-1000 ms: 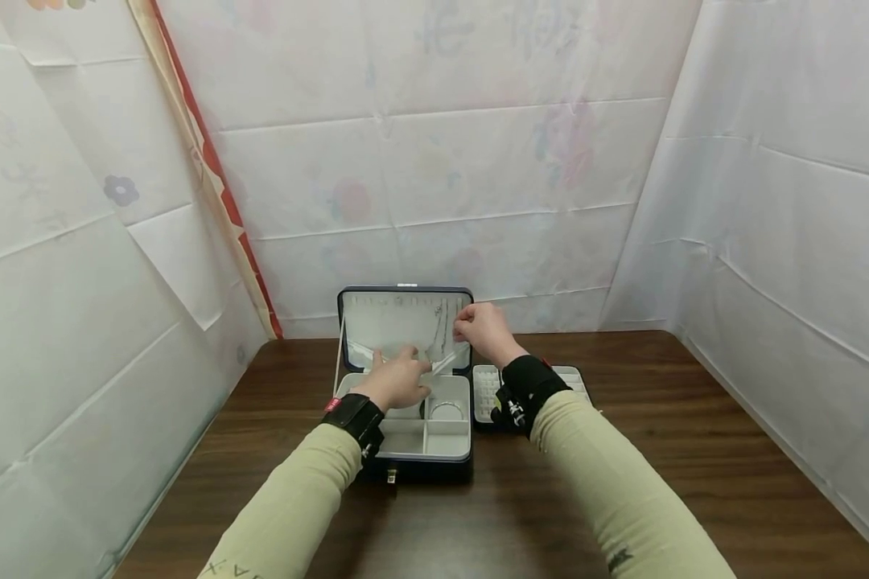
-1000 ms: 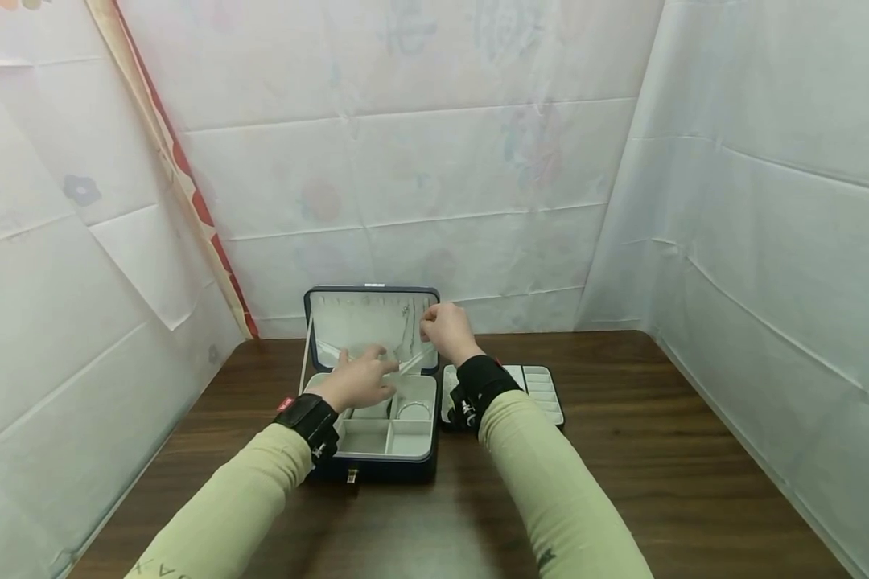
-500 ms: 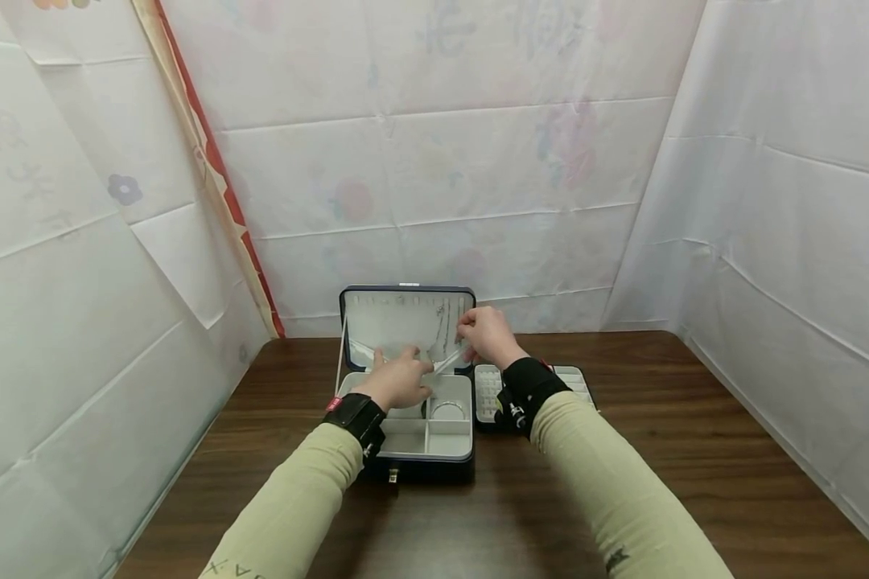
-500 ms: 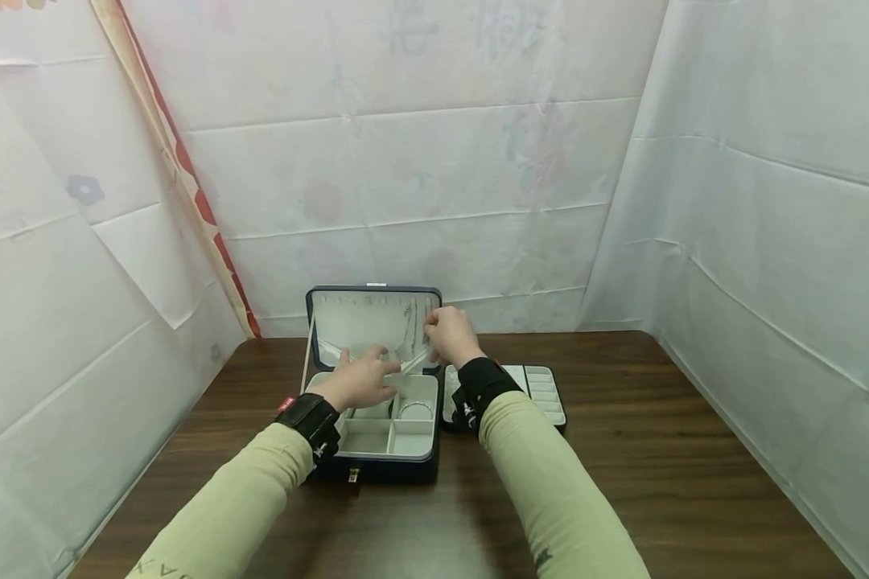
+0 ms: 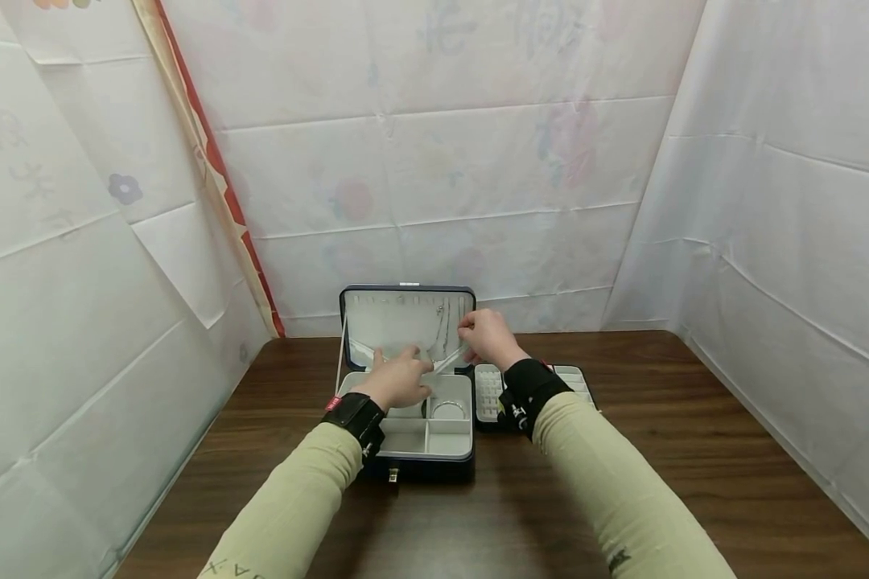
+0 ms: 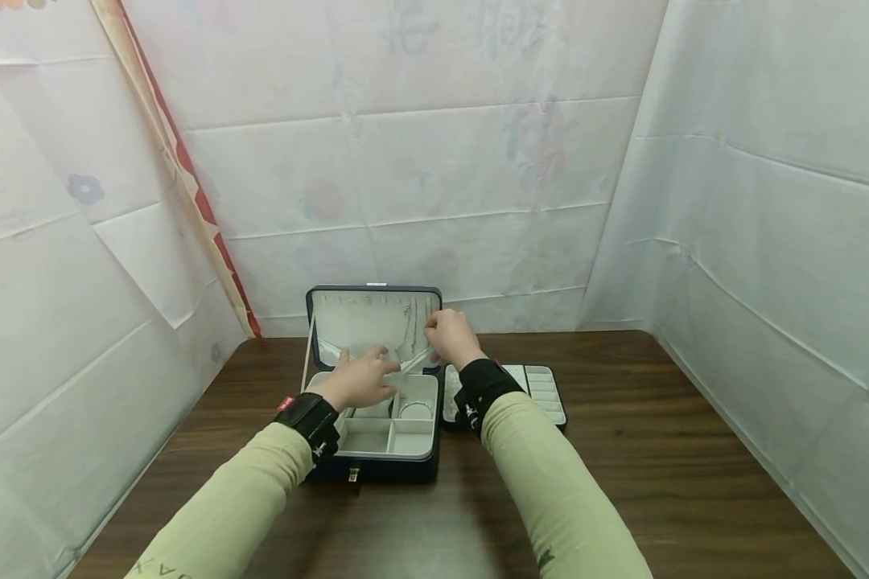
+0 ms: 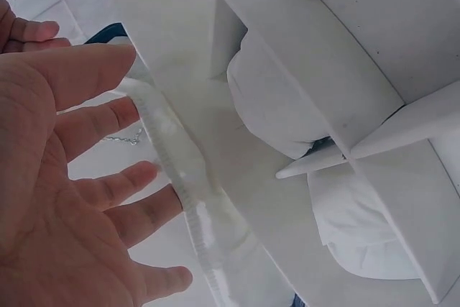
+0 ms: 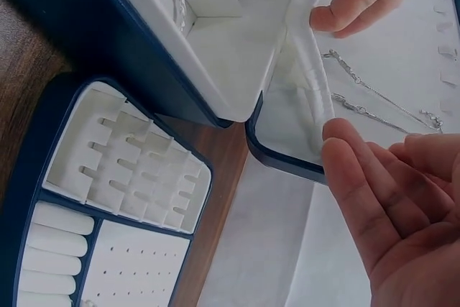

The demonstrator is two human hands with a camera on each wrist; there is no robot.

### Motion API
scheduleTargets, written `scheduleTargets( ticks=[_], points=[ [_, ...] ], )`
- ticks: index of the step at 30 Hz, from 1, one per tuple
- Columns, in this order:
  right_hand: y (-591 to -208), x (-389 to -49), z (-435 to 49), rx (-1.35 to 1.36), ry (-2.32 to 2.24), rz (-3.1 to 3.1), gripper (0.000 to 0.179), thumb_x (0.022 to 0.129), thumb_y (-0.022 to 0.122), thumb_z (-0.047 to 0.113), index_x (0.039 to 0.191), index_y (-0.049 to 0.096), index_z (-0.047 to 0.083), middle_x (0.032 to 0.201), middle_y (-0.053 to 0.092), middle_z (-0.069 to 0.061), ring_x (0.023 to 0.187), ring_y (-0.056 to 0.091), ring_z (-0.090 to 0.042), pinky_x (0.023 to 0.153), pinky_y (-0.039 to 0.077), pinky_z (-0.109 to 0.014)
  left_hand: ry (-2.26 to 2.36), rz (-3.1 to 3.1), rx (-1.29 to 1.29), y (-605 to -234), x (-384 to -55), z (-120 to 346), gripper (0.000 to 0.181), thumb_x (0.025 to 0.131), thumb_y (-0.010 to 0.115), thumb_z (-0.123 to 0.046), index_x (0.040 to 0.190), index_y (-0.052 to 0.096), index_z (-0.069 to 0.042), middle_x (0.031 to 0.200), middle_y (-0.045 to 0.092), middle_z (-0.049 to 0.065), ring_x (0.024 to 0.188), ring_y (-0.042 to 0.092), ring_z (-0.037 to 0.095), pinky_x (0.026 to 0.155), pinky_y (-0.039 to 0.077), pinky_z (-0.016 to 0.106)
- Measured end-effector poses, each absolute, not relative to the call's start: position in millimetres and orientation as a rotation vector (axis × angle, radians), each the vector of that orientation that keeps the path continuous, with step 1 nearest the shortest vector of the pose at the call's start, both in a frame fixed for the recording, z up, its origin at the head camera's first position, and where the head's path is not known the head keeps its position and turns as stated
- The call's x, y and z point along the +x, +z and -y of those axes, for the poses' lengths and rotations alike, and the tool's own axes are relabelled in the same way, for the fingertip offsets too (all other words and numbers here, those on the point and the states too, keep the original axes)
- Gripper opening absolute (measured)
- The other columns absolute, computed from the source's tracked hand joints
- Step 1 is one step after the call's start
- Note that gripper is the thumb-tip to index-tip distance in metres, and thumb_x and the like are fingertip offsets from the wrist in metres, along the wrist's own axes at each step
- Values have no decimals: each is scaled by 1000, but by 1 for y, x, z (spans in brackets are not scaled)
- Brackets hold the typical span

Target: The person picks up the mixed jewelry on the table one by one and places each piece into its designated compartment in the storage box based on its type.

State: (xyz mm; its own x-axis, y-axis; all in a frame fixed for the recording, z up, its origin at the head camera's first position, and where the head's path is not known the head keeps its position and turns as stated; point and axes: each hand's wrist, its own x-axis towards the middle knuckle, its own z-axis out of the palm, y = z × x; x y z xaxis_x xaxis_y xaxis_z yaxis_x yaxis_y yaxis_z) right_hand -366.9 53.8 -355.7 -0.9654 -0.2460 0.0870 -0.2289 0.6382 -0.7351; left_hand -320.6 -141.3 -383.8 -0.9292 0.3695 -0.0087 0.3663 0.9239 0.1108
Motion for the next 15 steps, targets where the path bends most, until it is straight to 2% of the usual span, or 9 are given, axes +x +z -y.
scheduleTargets(
  ticks=[7,15],
  points=[
    [-359,-367,-56,-450,-1285,-2846,26,107,53,12,122,70,2,115,70,-19,78,74,-34,75,60,-48,181,-3035,567,-381,-320,143,46,98,68,-32,142,62,-18,159,40,15,143,45,33,112,14,77],
    [-362,-367,-62,-525,-1285,-2849,26,107,51,12,119,72,0,110,71,-19,82,73,-36,67,59,-35,229,-3049,568,-382,-324,150,54,99,67,-32,150,53,-21,155,45,12,137,51,32,113,14,75]
  ],
)
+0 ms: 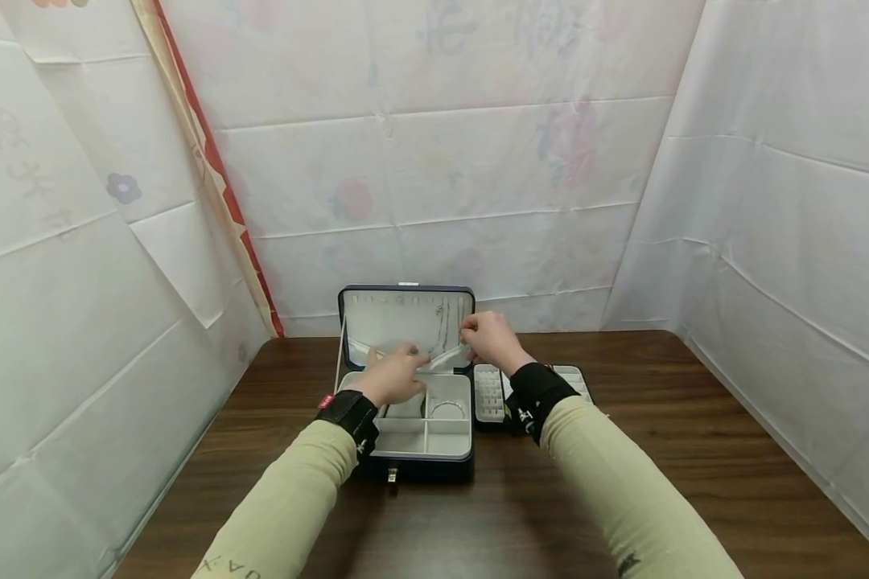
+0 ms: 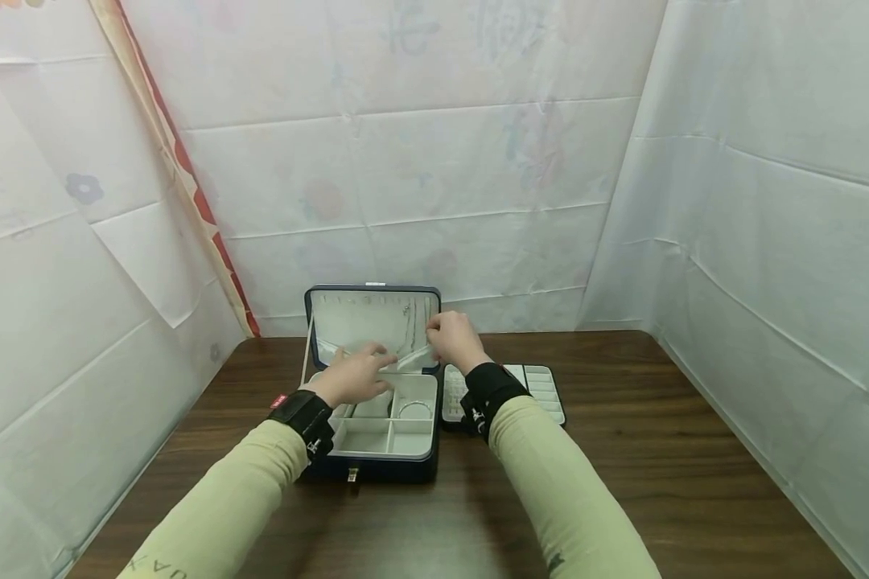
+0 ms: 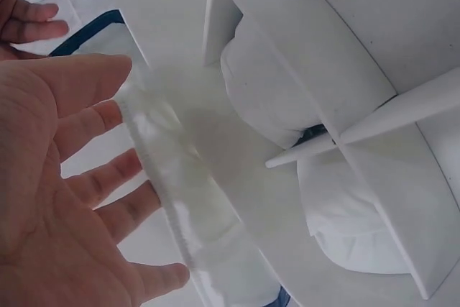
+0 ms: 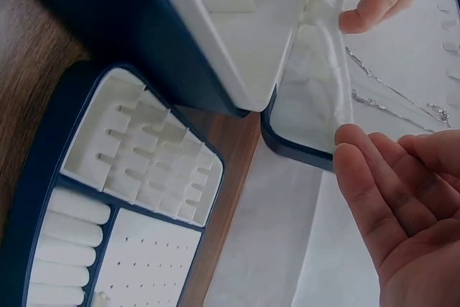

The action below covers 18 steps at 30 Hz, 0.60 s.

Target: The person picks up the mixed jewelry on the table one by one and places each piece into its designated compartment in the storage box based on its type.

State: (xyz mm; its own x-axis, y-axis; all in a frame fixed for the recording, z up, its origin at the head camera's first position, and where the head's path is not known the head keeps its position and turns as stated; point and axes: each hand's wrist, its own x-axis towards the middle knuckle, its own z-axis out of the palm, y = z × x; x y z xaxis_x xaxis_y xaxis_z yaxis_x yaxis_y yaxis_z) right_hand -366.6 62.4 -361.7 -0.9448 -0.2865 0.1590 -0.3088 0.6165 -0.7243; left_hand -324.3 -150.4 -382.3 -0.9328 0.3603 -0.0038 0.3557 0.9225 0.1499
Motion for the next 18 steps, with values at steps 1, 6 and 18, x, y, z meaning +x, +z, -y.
scheduleTargets(
  ticks=[1,6,18],
  points=[
    [-362,-366,-63,519,1261,2802,27,107,51,12,119,72,0,109,72,-19,81,73,-35,66,59,-34,234,-3051,566,-382,-324,151,56,99,68,-32,151,51,-21,154,46,12,137,51,32,113,15,75],
    [-363,-364,-69,541,1254,2805,27,107,51,11,120,71,-1,105,73,-20,71,71,-22,69,59,-35,258,-3047,565,-380,-324,154,62,99,68,-30,155,45,-18,152,48,14,139,48,34,114,19,73],
    [-362,-361,-85,565,1312,2821,28,107,51,11,123,68,-3,107,71,-24,81,72,-31,75,59,-43,270,-3050,591,-379,-328,159,70,100,67,-30,160,34,-17,161,38,13,148,35,34,115,17,72]
  ],
)
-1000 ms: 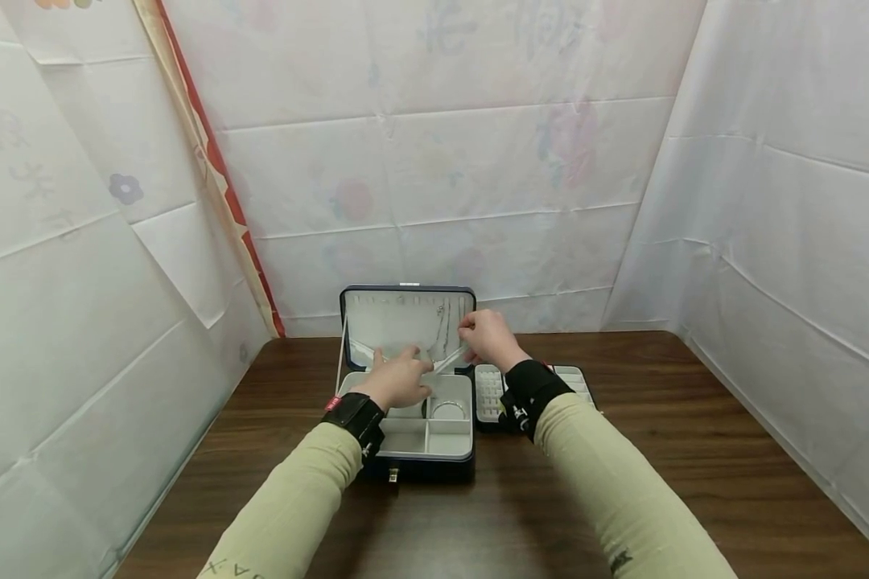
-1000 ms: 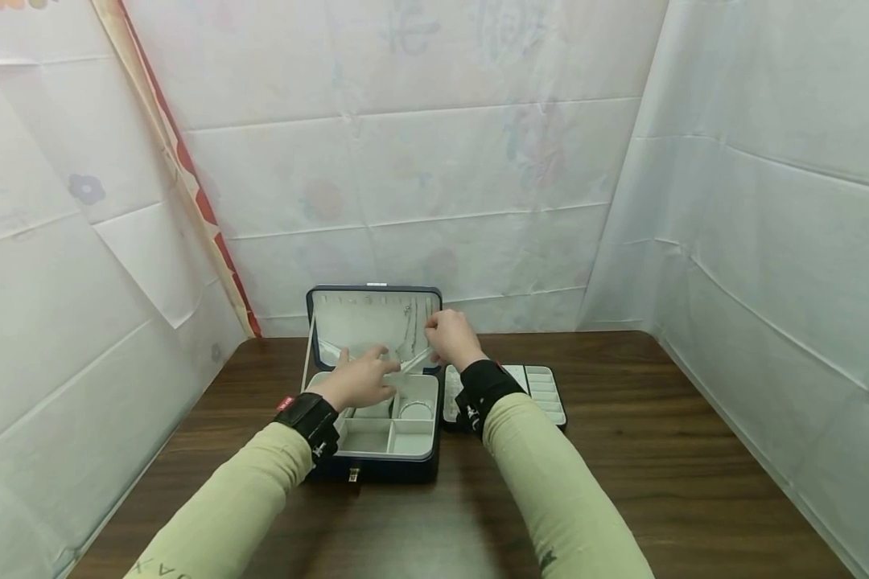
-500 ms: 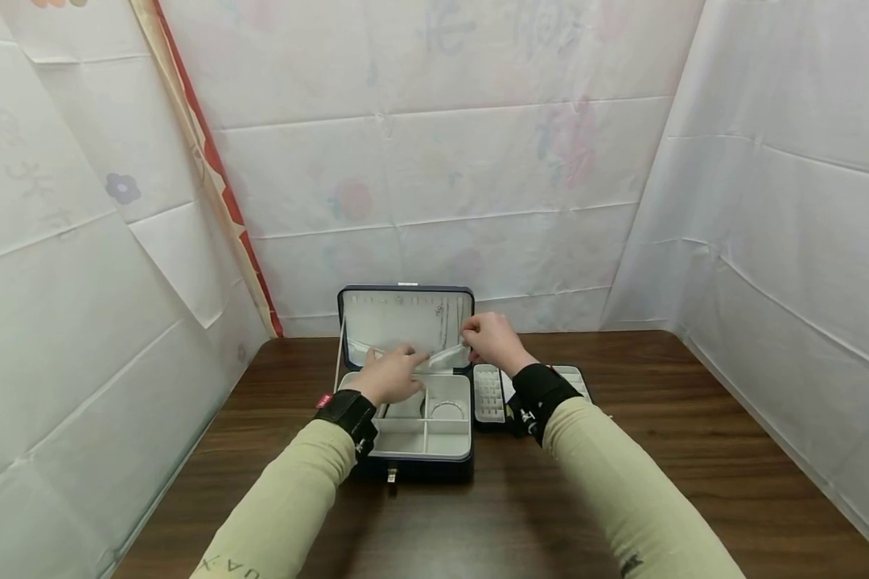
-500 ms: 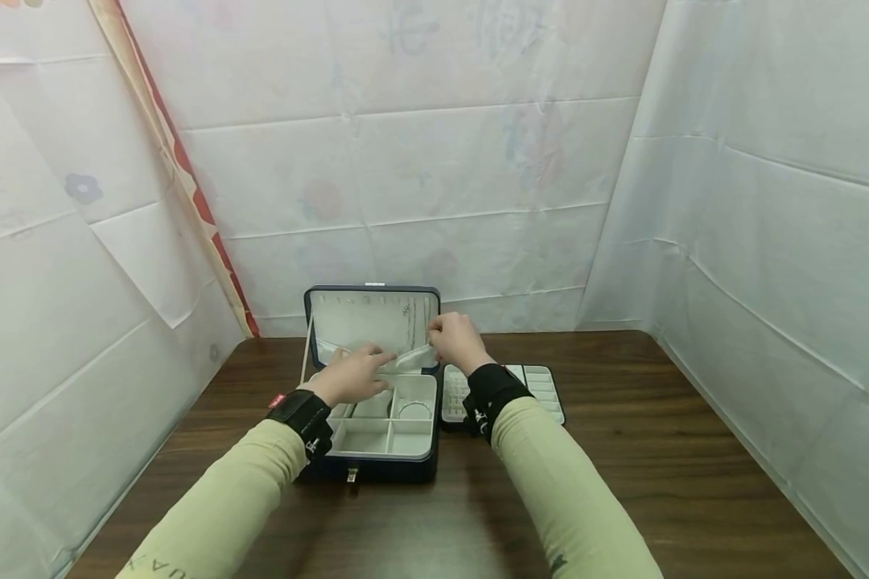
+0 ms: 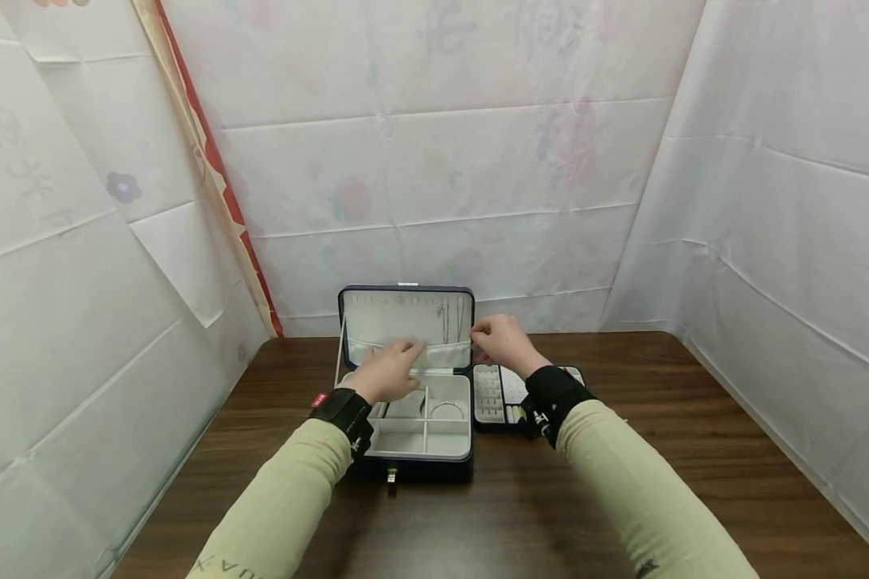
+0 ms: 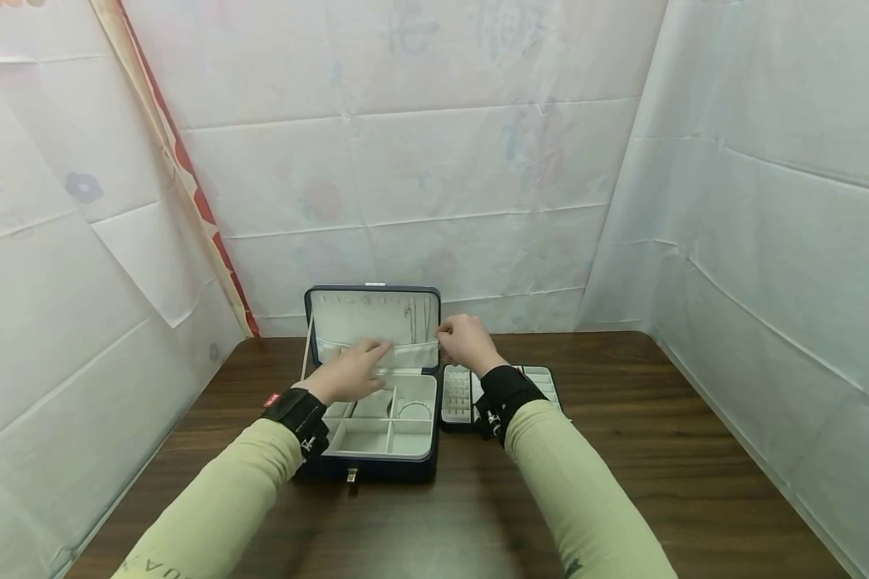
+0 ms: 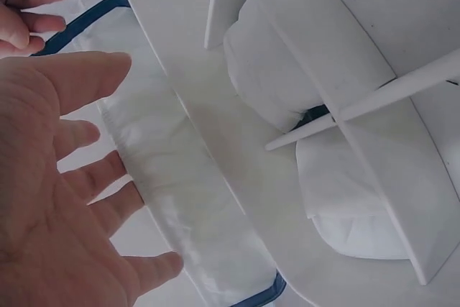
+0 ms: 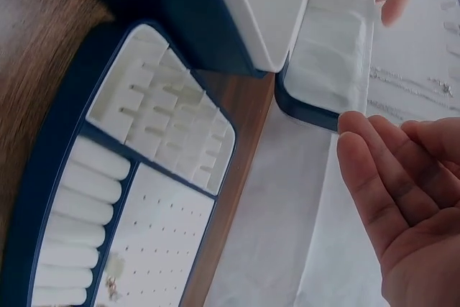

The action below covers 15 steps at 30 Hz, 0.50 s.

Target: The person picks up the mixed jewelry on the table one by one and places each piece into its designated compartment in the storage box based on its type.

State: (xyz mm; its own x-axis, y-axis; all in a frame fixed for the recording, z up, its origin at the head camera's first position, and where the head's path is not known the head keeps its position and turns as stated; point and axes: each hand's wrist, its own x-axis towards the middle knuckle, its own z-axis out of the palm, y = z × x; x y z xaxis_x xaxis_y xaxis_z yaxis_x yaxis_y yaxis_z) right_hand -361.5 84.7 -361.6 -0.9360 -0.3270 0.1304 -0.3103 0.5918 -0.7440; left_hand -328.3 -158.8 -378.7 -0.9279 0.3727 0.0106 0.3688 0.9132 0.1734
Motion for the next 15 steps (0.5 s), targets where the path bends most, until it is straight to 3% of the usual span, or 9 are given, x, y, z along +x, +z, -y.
scheduleTargets(
  ticks=[10,15],
  points=[
    [-360,-365,-115,-469,-1295,-2793,28,107,52,12,125,67,-3,96,73,-21,87,72,-39,77,60,-46,263,-3104,637,-373,-325,170,67,101,65,-27,159,36,-12,159,39,15,148,35,37,114,21,72],
    [-359,-366,-137,-417,-1257,-2841,28,107,51,12,122,68,-3,85,72,-18,84,72,-39,70,59,-40,267,-3157,675,-369,-319,183,63,101,65,-24,157,39,-8,156,42,19,142,42,40,112,34,63]
  ],
)
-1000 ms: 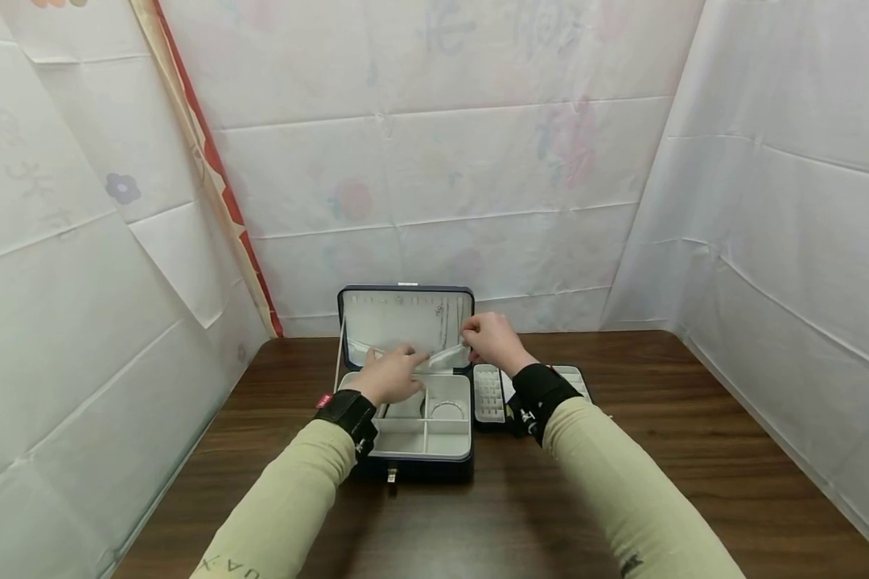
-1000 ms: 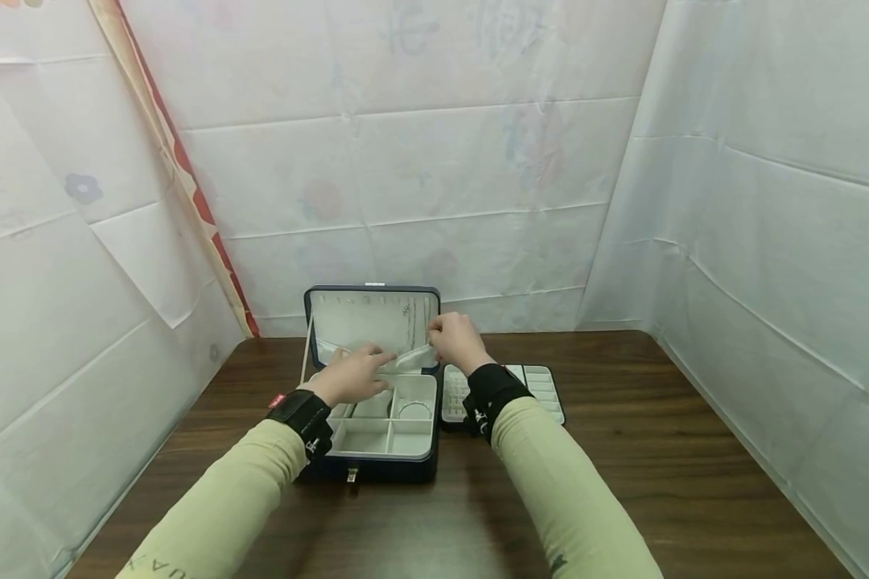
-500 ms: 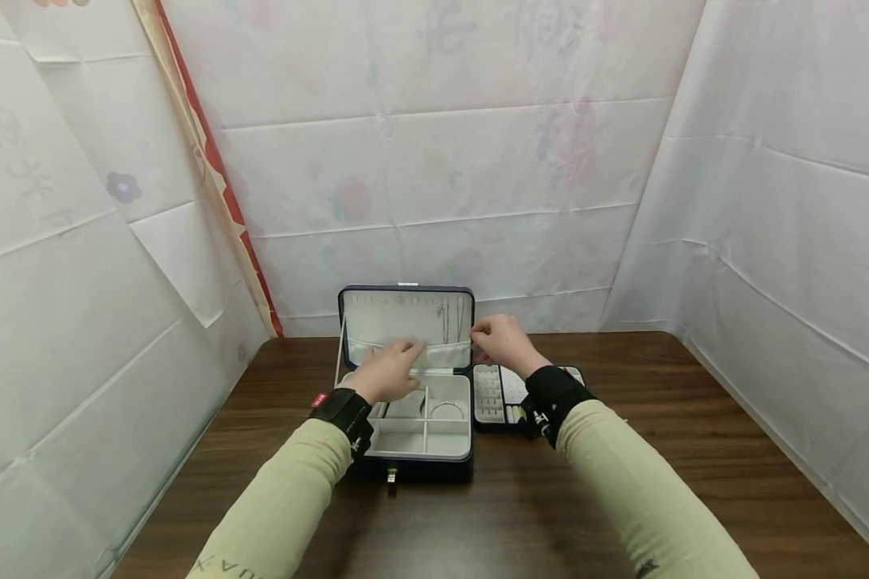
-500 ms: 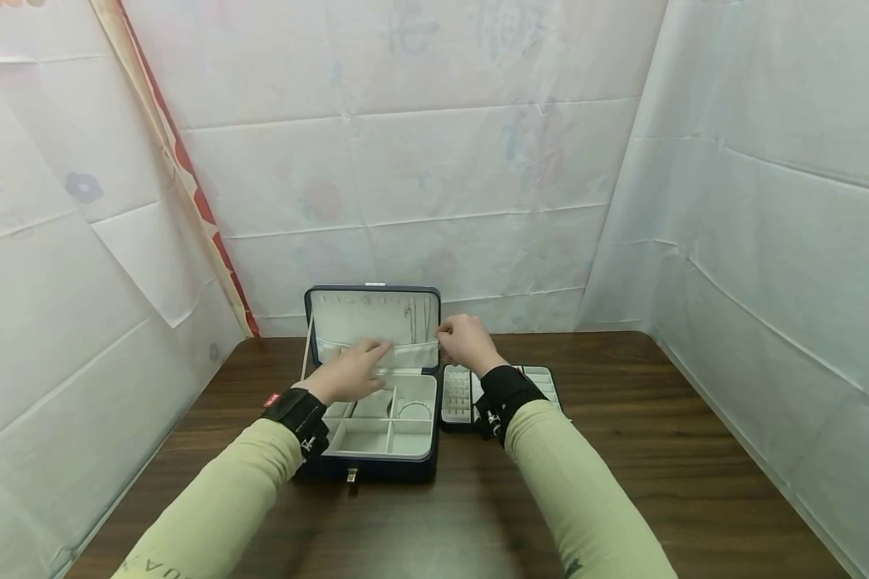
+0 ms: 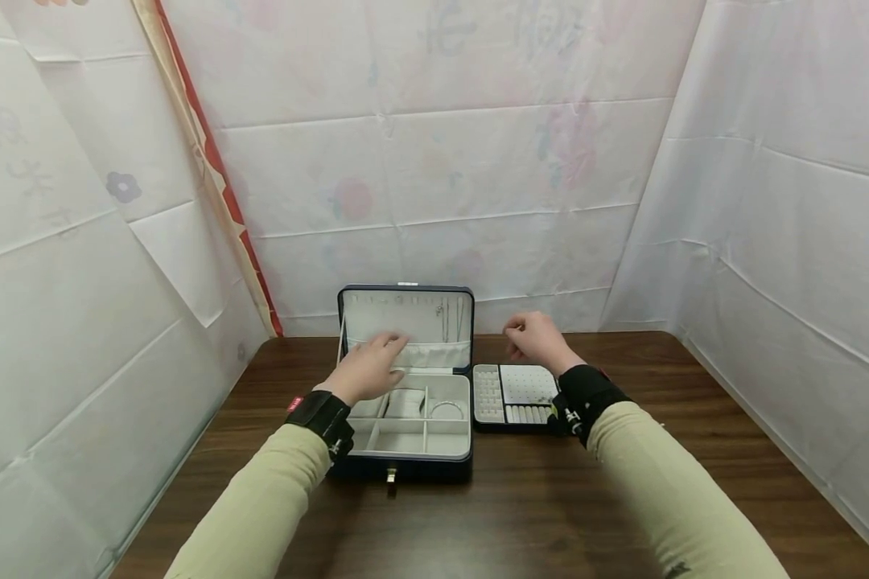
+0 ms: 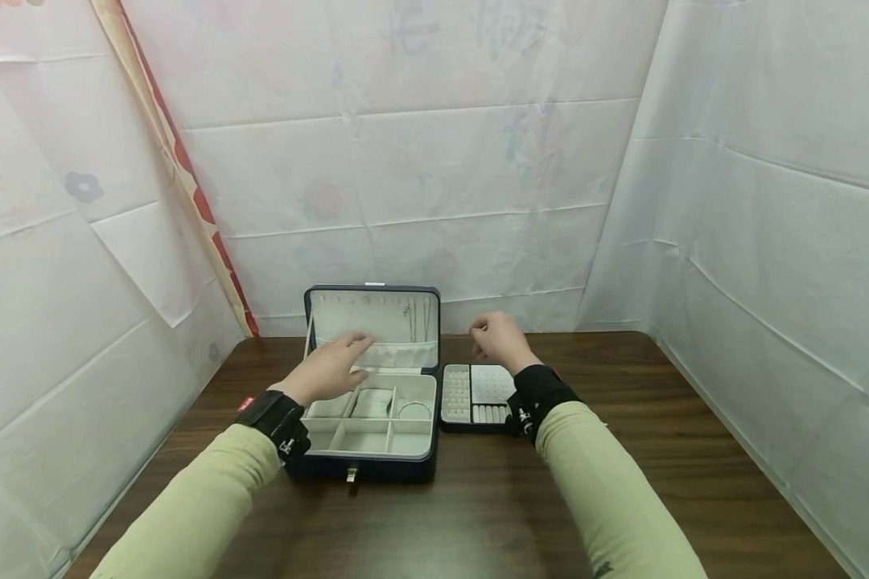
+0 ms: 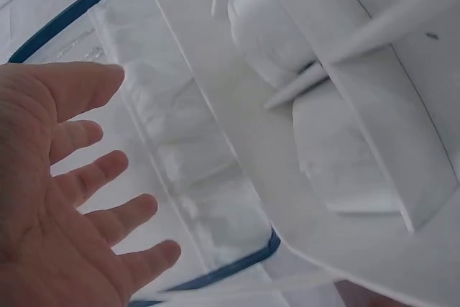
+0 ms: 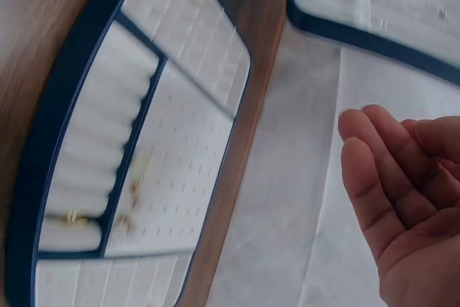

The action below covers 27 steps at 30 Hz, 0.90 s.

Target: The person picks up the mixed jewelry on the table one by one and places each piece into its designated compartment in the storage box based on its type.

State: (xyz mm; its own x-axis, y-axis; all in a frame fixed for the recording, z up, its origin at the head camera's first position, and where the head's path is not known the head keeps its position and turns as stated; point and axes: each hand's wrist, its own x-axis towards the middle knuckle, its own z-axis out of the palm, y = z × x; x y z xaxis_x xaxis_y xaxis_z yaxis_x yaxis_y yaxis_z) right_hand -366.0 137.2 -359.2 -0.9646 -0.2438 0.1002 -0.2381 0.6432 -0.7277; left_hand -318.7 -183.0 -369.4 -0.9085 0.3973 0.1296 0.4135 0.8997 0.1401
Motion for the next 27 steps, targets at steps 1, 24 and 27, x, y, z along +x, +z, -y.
scheduleTargets(
  ticks=[1,24,27],
  points=[
    [-359,-366,-143,-402,-1243,-2856,27,107,51,12,121,68,-3,84,72,-18,83,72,-37,68,59,-38,-250,2948,-633,-369,-317,186,62,101,65,-23,156,41,-7,155,43,19,140,45,40,111,37,62],
    [-417,-346,-263,-98,-820,-2894,26,98,52,11,112,64,-8,66,60,-9,57,57,-19,57,46,-31,-441,3184,64,-405,-285,292,51,103,56,-35,132,51,6,113,66,26,94,68,41,75,52,59],
    [-424,-346,-264,-85,-836,-2859,27,97,54,12,111,64,-9,67,61,-9,56,58,-19,54,48,-31,-513,3202,39,-416,-283,297,55,102,56,-36,135,52,7,117,66,27,99,67,42,79,52,60]
  ],
)
